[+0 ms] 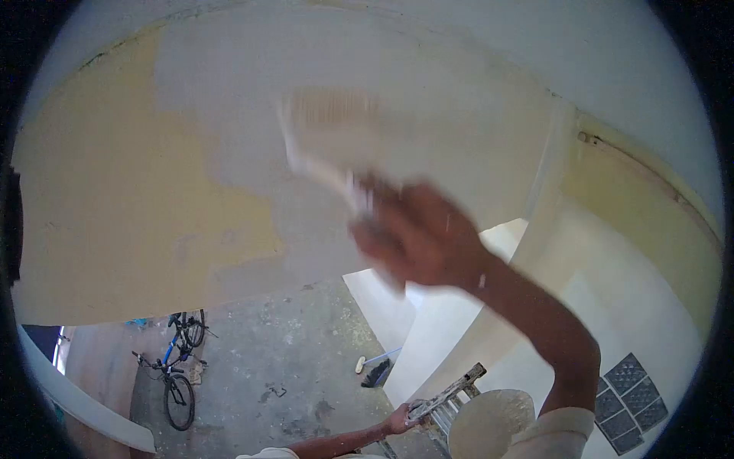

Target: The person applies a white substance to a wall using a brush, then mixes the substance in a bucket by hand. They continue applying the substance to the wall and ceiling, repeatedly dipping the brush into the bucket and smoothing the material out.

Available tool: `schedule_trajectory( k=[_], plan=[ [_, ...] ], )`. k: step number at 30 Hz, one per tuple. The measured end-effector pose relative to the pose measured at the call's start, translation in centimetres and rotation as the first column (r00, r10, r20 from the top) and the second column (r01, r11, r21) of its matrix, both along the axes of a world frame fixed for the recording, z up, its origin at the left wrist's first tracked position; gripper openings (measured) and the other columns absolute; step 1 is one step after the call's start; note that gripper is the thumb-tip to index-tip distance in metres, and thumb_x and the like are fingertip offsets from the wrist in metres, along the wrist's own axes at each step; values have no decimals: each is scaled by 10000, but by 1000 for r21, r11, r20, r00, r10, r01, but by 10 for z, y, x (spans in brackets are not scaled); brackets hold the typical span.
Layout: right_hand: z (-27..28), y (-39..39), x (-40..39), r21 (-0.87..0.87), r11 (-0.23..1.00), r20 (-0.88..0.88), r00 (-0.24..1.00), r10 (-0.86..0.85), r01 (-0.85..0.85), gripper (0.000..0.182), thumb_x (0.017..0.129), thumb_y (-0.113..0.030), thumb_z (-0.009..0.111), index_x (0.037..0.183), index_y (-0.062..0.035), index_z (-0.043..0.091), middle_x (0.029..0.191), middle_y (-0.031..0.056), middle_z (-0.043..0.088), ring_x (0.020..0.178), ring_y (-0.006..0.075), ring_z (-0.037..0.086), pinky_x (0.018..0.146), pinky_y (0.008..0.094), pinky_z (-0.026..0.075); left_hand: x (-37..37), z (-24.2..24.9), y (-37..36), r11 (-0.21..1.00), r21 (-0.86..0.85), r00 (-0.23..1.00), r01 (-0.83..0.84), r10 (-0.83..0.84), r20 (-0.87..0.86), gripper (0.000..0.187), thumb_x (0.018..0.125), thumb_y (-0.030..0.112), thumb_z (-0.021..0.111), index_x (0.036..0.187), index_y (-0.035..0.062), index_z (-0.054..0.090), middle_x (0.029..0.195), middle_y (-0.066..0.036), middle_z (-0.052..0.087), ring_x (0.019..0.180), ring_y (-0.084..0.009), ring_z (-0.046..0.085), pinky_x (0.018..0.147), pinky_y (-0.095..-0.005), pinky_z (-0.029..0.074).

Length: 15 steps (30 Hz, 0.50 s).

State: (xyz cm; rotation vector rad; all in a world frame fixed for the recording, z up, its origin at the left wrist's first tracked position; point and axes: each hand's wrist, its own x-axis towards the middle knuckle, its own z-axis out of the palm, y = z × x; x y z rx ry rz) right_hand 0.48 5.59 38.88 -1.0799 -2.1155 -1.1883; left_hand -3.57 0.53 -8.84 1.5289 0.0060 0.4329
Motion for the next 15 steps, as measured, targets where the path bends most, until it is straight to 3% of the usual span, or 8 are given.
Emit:
schedule_trajectory(
  k=[1,3,7,9,11,12,13,15],
  plan=[
    [-18,-7,1,121,992,347,938,-8,-37,120,762,-176,617,857,-121,569,1017,161,575,821,230,592,594,303,468,1,3,4,1000,-1,1000,-1,1,5,436,762,255,631,1089,-4,504,968,-93,581,863,-138,522,797,-299,422],
    [-49,-23,-1,2,1000,414,910,20,-23,95,793,-174,576,868,-132,536,1021,163,578,936,253,593,687,302,472,-1,4,3,997,-6,996,73,-73,-53,514,760,341,616,1125,2,488,997,-120,571,927,-190,516,864,-328,390],
    [-17,-56,-8,-21,999,375,927,-19,29,72,793,-195,553,843,-144,546,1064,151,572,977,255,578,726,340,452,0,9,1,998,58,996,16,-11,-93,503,762,339,615,1113,0,493,986,-115,570,914,-184,510,861,-324,390],
    [19,-56,-5,140,982,365,915,-170,127,112,768,-190,581,879,-176,585,1121,164,551,996,234,565,739,372,409,2,-2,0,995,81,999,-50,51,-4,464,764,338,614,1062,-3,512,924,-104,583,851,-173,521,821,-322,408],
    [64,-41,-2,334,930,318,911,-263,152,211,736,-244,635,918,-145,595,1110,67,570,914,204,573,744,349,396,2,-6,0,1000,16,1000,-2,3,-10,449,764,339,613,1042,1,517,894,-95,590,825,-171,531,798,-321,416],
    [76,-32,0,396,904,188,949,-251,161,217,705,-96,644,913,-126,589,1036,76,606,847,229,575,717,348,418,2,-5,1,998,-43,999,37,-37,0,434,764,340,612,1022,4,522,865,-87,597,800,-169,540,775,-320,425],
    [86,-21,4,393,904,179,950,-257,170,217,705,-96,644,913,-126,589,1036,76,606,847,229,575,717,348,418,0,0,0,998,-45,999,42,-43,-10,434,764,340,612,1022,4,522,865,-87,597,800,-169,540,775,-320,425],
    [90,-3,13,448,878,279,960,41,-167,288,668,-180,665,946,-149,596,1035,30,588,803,186,556,706,309,421,-4,11,-2,999,-29,1000,-21,20,-15,412,758,342,613,992,14,528,835,-80,607,773,-171,557,741,-319,436]
  ],
)
